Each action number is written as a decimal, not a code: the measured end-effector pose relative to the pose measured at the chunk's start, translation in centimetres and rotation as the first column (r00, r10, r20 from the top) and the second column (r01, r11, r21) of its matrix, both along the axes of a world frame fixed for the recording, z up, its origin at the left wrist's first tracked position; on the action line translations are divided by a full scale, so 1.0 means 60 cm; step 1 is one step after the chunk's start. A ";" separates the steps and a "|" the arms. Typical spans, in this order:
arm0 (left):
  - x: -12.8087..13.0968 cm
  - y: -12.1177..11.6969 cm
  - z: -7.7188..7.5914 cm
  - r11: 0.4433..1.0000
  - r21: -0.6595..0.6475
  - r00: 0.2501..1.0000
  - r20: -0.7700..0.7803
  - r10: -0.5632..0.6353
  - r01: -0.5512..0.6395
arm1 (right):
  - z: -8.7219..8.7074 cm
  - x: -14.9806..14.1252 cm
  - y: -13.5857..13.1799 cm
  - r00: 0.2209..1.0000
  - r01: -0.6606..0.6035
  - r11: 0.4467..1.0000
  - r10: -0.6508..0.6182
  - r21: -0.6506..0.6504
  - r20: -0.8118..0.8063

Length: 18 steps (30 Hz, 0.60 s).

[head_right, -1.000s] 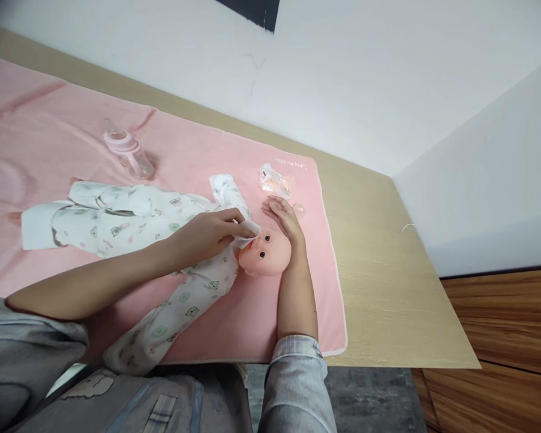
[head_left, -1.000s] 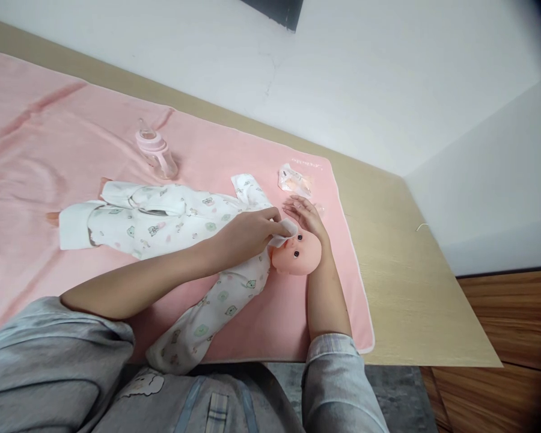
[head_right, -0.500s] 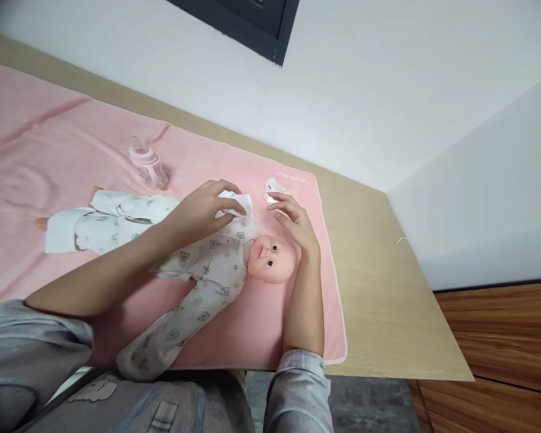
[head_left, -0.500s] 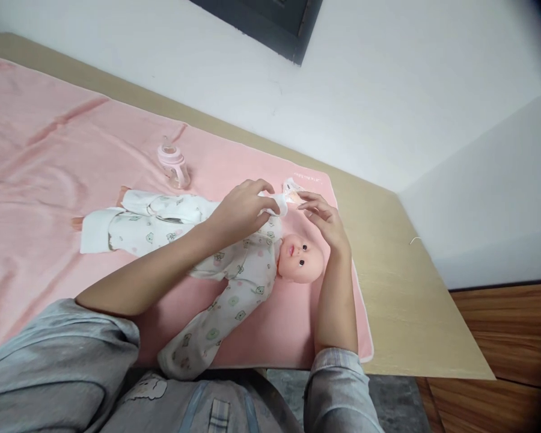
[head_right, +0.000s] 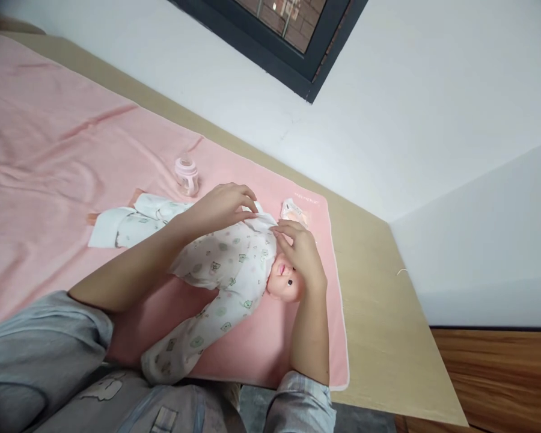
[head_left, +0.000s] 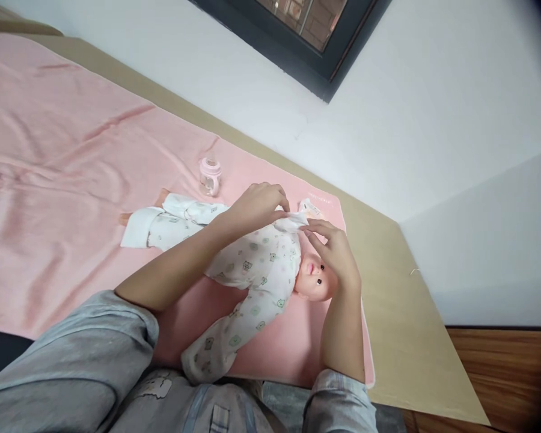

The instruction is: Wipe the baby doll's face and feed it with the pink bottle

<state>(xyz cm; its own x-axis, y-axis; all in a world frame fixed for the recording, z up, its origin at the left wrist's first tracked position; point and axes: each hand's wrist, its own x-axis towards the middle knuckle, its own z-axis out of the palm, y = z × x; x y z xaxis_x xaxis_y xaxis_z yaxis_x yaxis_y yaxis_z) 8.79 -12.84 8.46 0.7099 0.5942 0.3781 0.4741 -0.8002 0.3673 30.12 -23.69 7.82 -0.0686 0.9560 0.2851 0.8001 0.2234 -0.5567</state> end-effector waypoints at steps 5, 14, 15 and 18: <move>-0.051 0.046 0.011 0.984 -0.091 0.975 0.145 0.168 -0.156 | -0.006 0.053 0.027 0.975 0.111 0.993 -0.115 -0.032 -0.188; -0.162 0.134 -0.013 0.832 -0.307 0.802 0.256 0.540 -0.462 | -0.049 0.166 0.119 0.877 0.435 0.893 -0.449 -0.113 -0.172; -0.170 0.143 -0.020 0.815 -0.334 0.791 0.248 0.560 -0.473 | -0.053 0.171 0.129 0.866 0.430 0.894 -0.448 -0.127 -0.222; -0.186 0.163 -0.039 0.760 -0.415 0.778 0.172 0.605 -0.499 | -0.067 0.184 0.154 0.811 0.367 0.916 -0.400 -0.160 -0.427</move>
